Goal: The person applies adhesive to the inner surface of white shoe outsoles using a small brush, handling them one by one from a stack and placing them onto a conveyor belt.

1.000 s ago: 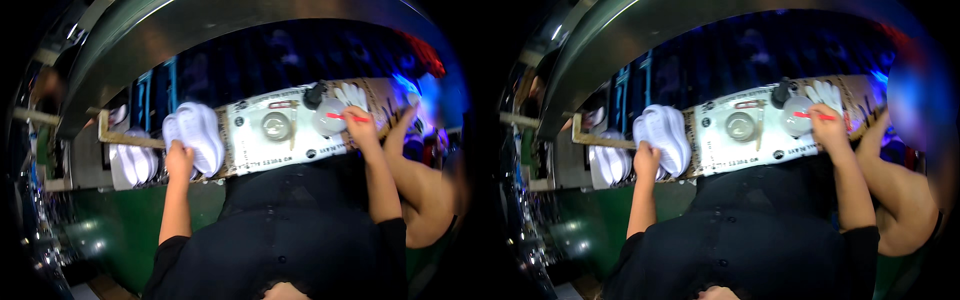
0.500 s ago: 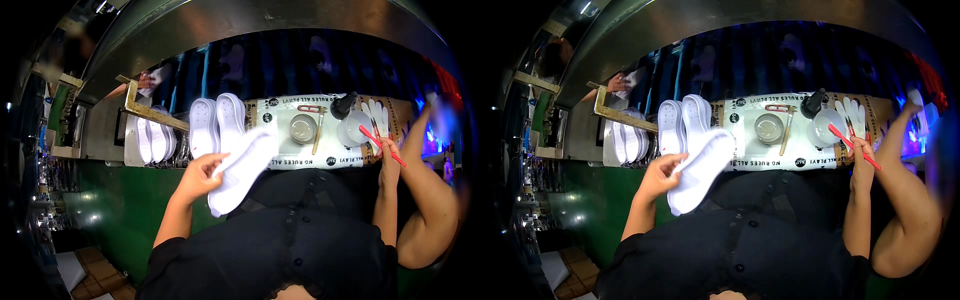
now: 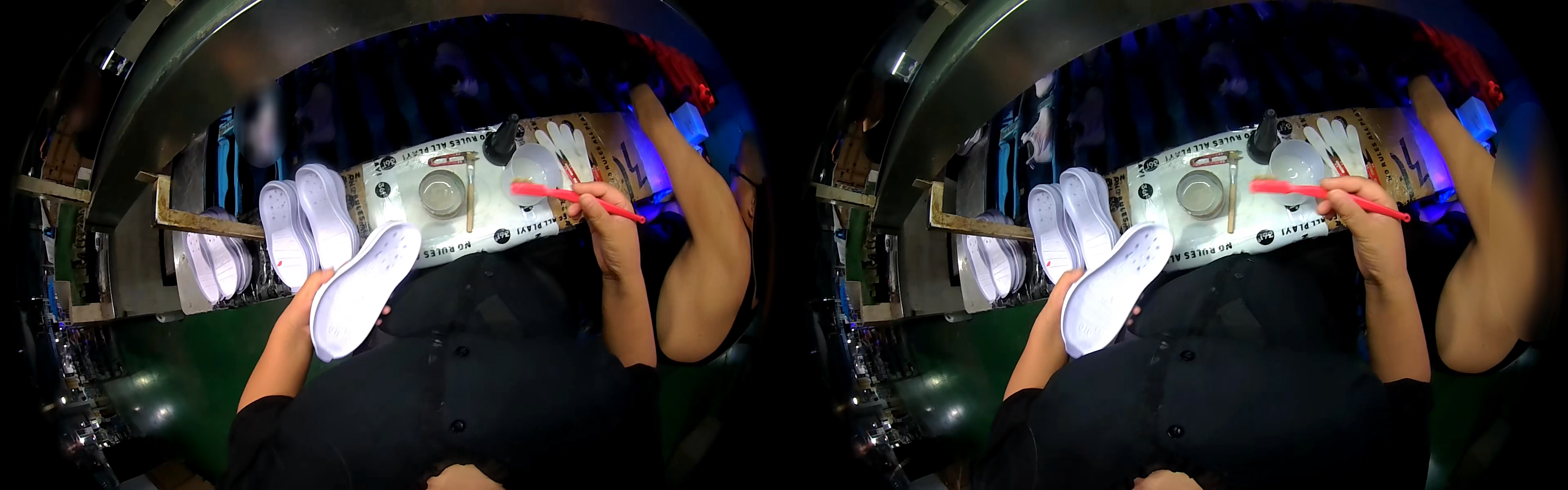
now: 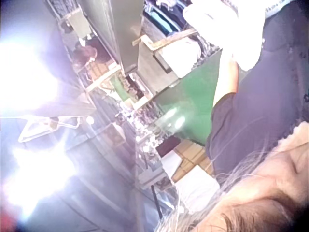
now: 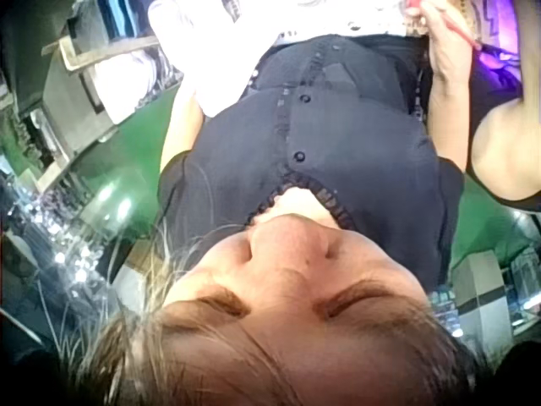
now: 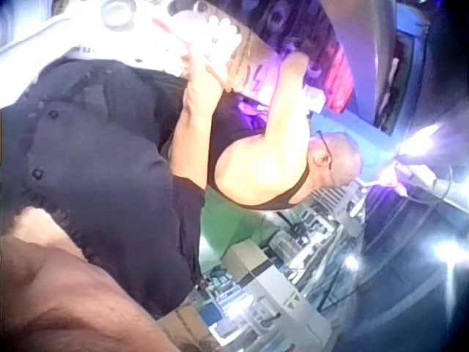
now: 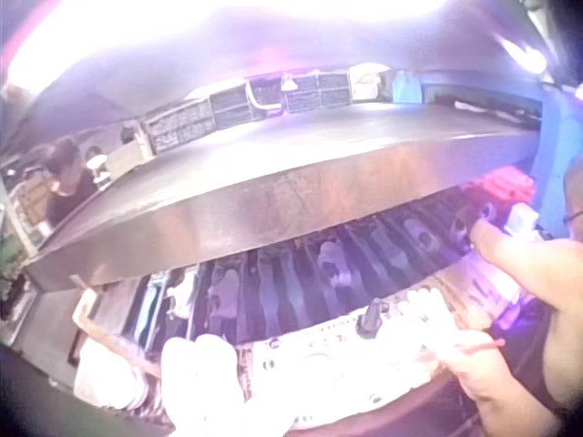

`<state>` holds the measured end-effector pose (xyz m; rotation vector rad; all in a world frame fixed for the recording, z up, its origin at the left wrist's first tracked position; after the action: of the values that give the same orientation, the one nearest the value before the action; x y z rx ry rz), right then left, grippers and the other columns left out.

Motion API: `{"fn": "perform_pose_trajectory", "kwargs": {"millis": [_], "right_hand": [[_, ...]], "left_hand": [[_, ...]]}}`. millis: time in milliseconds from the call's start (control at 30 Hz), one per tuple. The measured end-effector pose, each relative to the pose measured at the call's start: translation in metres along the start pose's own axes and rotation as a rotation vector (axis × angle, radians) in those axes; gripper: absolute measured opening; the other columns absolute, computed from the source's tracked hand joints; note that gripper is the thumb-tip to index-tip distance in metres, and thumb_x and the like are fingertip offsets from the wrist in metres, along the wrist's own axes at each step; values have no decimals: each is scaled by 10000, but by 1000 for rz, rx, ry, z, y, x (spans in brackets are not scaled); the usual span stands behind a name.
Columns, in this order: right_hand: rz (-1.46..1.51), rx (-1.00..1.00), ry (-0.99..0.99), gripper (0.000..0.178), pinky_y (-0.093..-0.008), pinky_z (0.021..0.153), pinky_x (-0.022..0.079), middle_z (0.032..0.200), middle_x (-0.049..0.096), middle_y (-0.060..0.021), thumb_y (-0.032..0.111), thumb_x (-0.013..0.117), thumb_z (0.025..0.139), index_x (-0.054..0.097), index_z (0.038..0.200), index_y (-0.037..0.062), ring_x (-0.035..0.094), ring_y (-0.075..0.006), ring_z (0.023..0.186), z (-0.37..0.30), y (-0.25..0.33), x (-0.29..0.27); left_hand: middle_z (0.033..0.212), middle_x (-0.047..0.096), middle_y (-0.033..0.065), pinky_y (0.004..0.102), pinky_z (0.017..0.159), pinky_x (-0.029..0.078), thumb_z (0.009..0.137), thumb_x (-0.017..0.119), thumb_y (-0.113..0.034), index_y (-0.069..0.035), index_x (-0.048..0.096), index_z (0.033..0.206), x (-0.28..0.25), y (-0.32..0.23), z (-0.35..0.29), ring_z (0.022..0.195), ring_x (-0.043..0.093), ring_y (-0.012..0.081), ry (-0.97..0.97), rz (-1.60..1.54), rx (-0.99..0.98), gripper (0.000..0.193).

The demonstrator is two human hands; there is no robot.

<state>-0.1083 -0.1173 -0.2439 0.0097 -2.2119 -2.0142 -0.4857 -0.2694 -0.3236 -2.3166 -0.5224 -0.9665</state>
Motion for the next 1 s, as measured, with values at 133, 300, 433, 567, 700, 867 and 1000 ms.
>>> {"fn": "perform_pose_trajectory", "kwargs": {"millis": [133,300,433,567,700,867,1000], "right_hand": [[-377,-422,516,147,-318,793,459,803,664,-58,63,713,793,714,937,36,604,-157,746,-10,69,94],[-631,-923,771,161,-388,900,417,784,638,1,117,744,759,724,918,140,590,-207,770,-32,93,169],[-672,-1000,937,149,-397,926,384,760,614,11,174,715,780,718,929,172,589,-201,826,-31,87,192],[-728,-1075,910,205,-421,969,386,810,632,31,149,726,762,726,966,174,587,-177,804,-13,86,186],[-858,-1020,909,177,-422,991,370,803,638,23,167,725,759,737,936,169,588,-178,816,2,83,164],[-947,-895,795,163,-429,988,370,737,588,-18,144,742,753,735,916,142,548,-209,783,16,70,124],[-910,-804,578,106,-398,886,415,739,562,-43,103,703,776,706,880,81,539,-235,773,10,48,104]], "left_hand": [[1192,562,328,572,810,536,909,374,-578,28,374,1412,19,-16,29,973,616,505,4,-157,47,787],[1168,572,341,555,812,545,909,395,-581,50,398,1381,46,-26,56,931,626,516,-57,-74,-21,787],[1185,580,308,548,832,546,916,451,-515,40,451,1337,63,-29,61,967,637,460,-112,155,5,697],[1150,612,271,449,809,577,910,511,-494,71,449,1322,73,-28,55,925,676,358,-44,141,-96,702],[1120,639,258,416,821,573,886,531,-468,64,529,1276,52,-28,53,933,686,336,-163,74,-180,660],[1182,608,273,463,817,564,813,565,-488,50,515,1308,13,-30,58,970,668,385,-97,49,-169,733],[1100,654,260,428,757,595,829,561,-444,81,544,1264,27,-39,62,897,701,334,34,2,38,682]]}}
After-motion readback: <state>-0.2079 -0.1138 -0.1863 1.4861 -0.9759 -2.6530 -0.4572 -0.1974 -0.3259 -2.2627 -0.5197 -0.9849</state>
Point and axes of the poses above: each hand's wrist, its own z-axis towards the middle knuckle, its own x-axis out of the palm, y = z × x, the point moved 7 cm from there along z, towards the middle knuckle
